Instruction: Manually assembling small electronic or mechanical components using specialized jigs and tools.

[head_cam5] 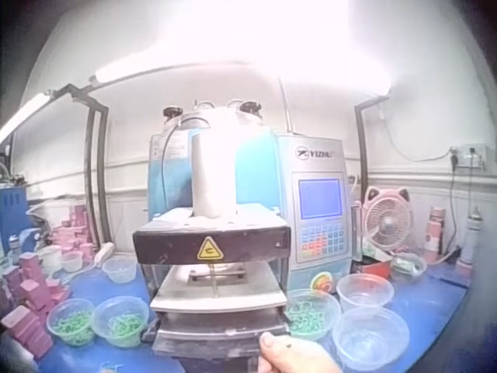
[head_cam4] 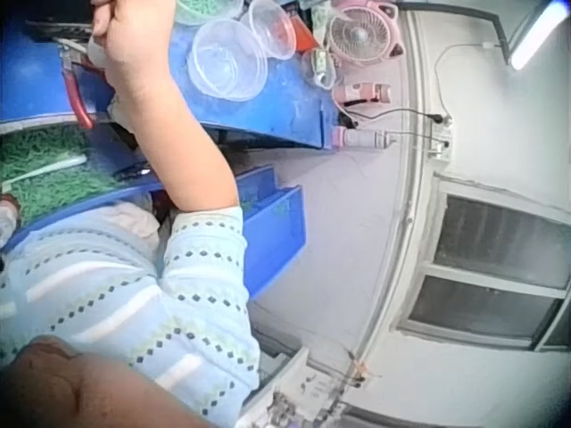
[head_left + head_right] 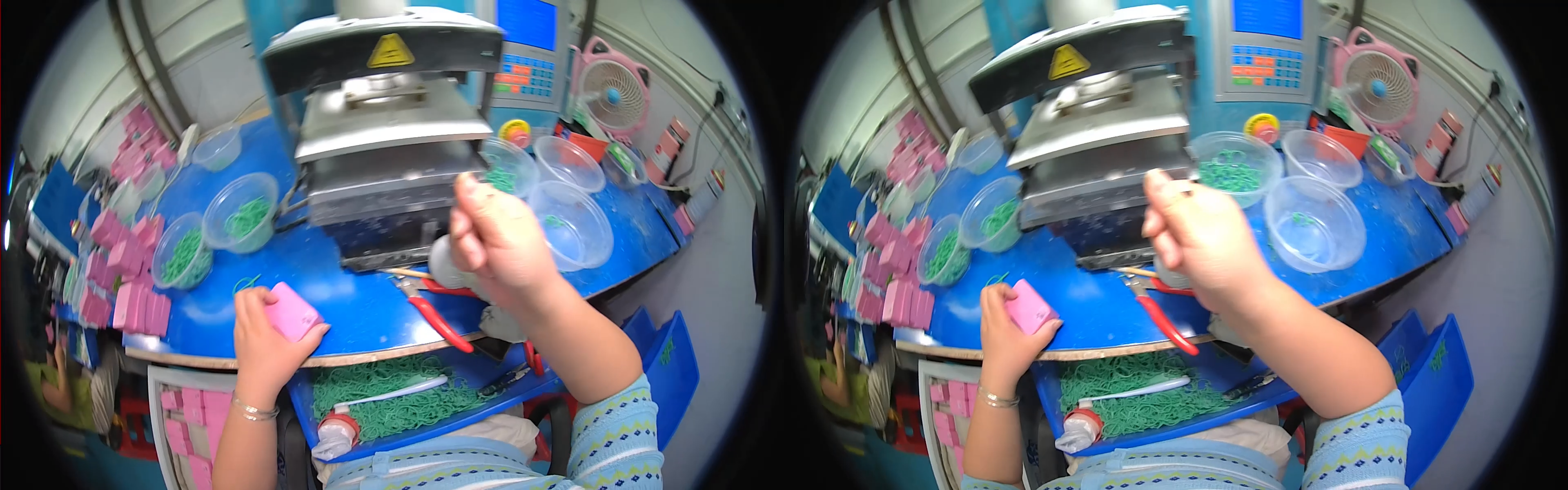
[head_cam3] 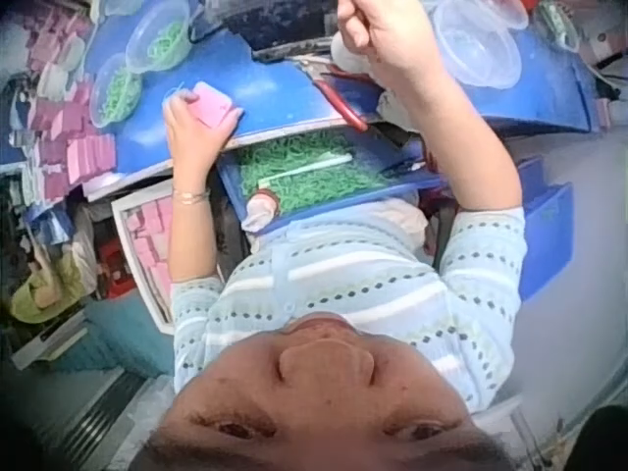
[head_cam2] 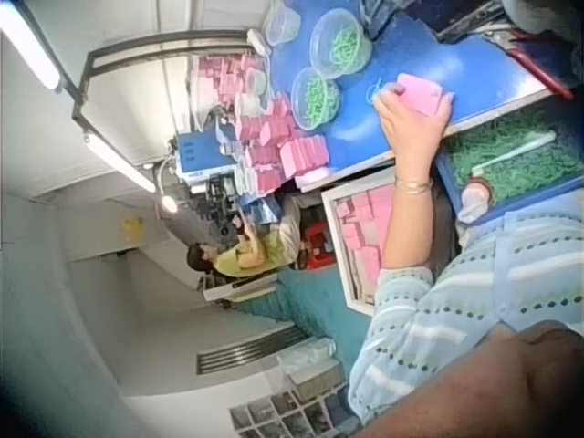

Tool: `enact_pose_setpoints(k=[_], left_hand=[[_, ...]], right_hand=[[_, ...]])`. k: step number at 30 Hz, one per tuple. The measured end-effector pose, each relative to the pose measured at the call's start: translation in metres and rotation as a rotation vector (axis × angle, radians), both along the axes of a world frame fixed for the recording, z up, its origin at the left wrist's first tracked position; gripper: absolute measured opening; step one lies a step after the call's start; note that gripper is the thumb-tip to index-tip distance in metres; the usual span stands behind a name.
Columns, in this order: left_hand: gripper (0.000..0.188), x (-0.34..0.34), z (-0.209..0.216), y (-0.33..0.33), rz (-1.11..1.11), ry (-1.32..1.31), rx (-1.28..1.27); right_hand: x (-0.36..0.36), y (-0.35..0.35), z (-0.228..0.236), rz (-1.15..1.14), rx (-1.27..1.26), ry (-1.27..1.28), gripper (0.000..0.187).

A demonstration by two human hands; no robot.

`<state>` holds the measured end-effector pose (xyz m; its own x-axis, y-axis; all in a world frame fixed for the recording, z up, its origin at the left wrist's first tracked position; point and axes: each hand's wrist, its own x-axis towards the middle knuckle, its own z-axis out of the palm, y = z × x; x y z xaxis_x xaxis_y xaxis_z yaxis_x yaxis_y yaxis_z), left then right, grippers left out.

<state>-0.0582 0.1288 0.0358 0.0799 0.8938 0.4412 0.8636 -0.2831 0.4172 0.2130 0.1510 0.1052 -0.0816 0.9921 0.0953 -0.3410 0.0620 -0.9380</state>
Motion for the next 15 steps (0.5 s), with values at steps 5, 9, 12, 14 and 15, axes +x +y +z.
enact_pose_setpoints(k=[5,9,12,14,15], left_hand=[[0.064,0.0014,-0.0010,0.0001,0.048,0.049,0.054],[0.064,0.0042,-0.0014,-0.0003,0.041,0.043,0.049],[0.064,0.0063,-0.0027,-0.0017,0.035,0.038,0.057],[0.063,0.0062,-0.0027,-0.0034,0.046,0.031,0.044],[0.062,0.0034,-0.0031,-0.0056,0.057,0.024,0.034]], right_hand=[[-0.0032,0.0005,-0.0055,0.072,-0.023,0.063,0.046],[-0.0022,-0.0020,-0.0039,0.075,0.022,0.113,0.047],[0.0030,-0.0018,-0.0050,0.084,0.010,0.063,0.046],[0.0057,0.0073,0.0006,0.081,-0.012,0.047,0.046],[0.0039,0.0065,0.0025,0.087,-0.023,0.043,0.045]])
